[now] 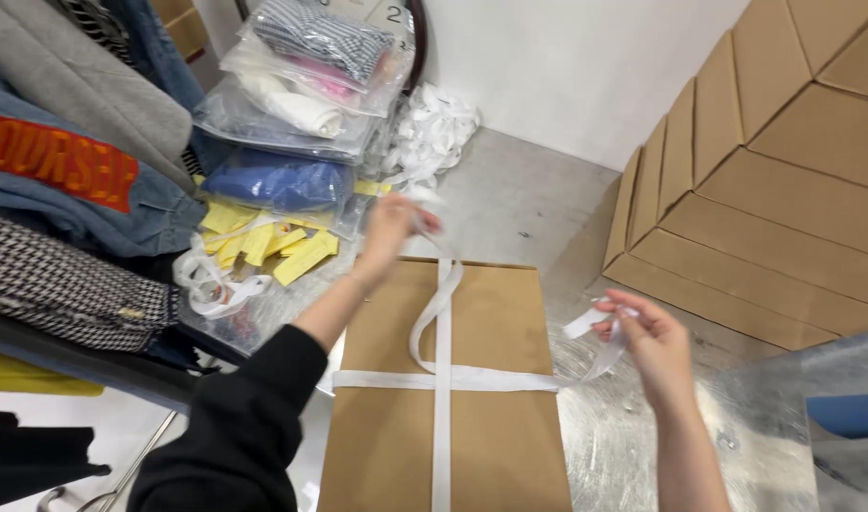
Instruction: The person ties a white ribbon around a brown cardboard box placed on a metal table. They wrap the ribbon around the box multiple times, crossing it over the center, and then tie a knot to secure it.
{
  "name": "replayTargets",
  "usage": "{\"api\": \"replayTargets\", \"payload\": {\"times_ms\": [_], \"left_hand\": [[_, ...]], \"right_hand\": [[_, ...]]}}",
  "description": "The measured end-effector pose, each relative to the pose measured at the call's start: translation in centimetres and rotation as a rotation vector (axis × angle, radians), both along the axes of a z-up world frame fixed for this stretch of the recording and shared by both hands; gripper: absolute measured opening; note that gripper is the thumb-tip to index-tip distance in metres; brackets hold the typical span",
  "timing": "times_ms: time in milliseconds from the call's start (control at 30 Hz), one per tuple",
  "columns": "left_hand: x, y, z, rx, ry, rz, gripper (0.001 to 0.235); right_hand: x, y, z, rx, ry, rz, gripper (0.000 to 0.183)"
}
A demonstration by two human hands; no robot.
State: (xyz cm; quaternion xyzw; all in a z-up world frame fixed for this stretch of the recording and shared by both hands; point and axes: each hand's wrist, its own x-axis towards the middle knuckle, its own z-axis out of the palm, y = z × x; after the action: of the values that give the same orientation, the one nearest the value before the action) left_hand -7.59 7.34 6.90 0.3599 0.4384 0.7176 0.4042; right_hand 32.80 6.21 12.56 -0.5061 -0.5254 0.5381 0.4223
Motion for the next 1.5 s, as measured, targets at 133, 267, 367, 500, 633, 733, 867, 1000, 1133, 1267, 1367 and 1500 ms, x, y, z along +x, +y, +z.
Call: {"api": "replayTargets", "payload": {"times_ms": [133,267,367,500,633,733,867,1000,1133,1267,1367,1500], "left_hand": [[-11.0,-7.5,2.8,-0.189,-0.354,0.375,0.020],[-19.8,-16.2,0.8,0.023,-0.776,0.460,0.021],[-23.3,-22.6,-1.4,-0.069,-0.740,0.605,0.016],[-24.1,-29.8,-2.5,-0.137,-0.694,0.716,0.026],[-24.5,-33.0,-2.3,-0.115,-0.773,0.870,0.034],[-20.3,-30.3,3.3,-0.131,-0.575,0.896,0.034],[-10.0,-24.5,14.1,-0.126,-0.194,0.546,0.044],[-3.4,-17.0,21.8,0.042,0.080,0.253,0.044],[1.3,-10.7,27.7,0.148,0.258,0.048,0.039],[2.9,-4.5,29.9,0.456,0.283,-0.091,0.034],[3.3,-2.3,32.0,0.499,0.336,-0.097,0.033],[3.8,-3.3,33.4,0.466,0.343,-0.101,0.033]], "right_hand": [[-0.1,1.9,1.2,0.091,-0.002,0.011,0.027],[-0.5,3.5,2.1,0.173,-0.018,0.015,0.025],[0.3,4.9,1.7,0.128,0.017,-0.010,0.026],[4.0,7.6,-2.6,0.005,0.071,-0.124,0.029],[7.5,8.9,-6.0,-0.051,0.044,-0.301,0.029],[5.6,8.7,-3.8,0.064,-0.079,-0.322,0.030],[-1.6,5.8,4.8,0.436,-0.098,-0.157,0.017],[-9.1,3.6,13.7,0.770,0.024,0.066,0.016],[-14.6,1.8,20.5,0.905,0.069,0.193,0.019],[-17.6,1.5,23.2,1.104,0.171,0.284,0.023],[-18.3,0.2,23.9,1.119,0.152,0.305,0.023],[-18.0,-0.3,23.8,1.063,0.117,0.331,0.023]]}}
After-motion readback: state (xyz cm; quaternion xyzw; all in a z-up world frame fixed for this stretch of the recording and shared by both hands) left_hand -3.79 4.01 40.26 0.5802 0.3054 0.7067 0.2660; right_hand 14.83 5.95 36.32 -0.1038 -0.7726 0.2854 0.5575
